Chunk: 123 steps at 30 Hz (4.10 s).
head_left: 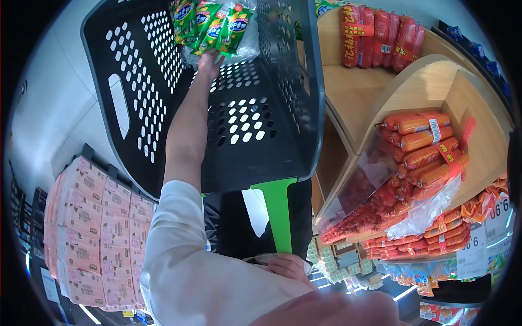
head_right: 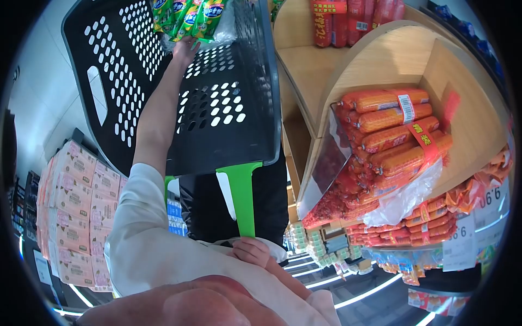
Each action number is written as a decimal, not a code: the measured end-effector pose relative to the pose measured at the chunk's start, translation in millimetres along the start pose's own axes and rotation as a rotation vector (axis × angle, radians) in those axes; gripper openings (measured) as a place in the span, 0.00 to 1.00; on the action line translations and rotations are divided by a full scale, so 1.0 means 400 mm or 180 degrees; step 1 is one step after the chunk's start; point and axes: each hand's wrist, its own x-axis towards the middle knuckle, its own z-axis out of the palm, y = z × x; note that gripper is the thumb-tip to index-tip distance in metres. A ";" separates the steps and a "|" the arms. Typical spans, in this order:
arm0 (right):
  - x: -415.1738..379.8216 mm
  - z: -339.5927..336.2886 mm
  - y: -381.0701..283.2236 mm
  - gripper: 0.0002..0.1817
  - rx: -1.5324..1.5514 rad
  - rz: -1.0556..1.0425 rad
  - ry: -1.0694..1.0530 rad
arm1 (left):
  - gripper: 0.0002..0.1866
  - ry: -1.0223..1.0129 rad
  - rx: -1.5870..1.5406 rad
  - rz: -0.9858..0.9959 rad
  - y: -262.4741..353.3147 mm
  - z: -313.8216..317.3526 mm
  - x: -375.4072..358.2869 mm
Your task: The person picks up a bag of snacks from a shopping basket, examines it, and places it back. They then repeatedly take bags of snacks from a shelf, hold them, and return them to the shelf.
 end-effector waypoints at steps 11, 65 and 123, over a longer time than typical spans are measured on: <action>0.004 0.001 0.006 0.07 0.0067 -0.0025 0.0064 | 0.22 -0.0400 0.1879 -0.0117 -0.020 0.105 -0.012; -0.058 -0.441 -0.372 0.21 0.4419 0.0565 0.2174 | 0.23 -0.4272 0.3795 0.1946 0.240 0.099 -1.860; -0.493 -1.267 0.182 0.35 0.0917 0.0675 0.6021 | 0.16 -0.3216 0.3242 0.1781 0.229 0.242 -1.756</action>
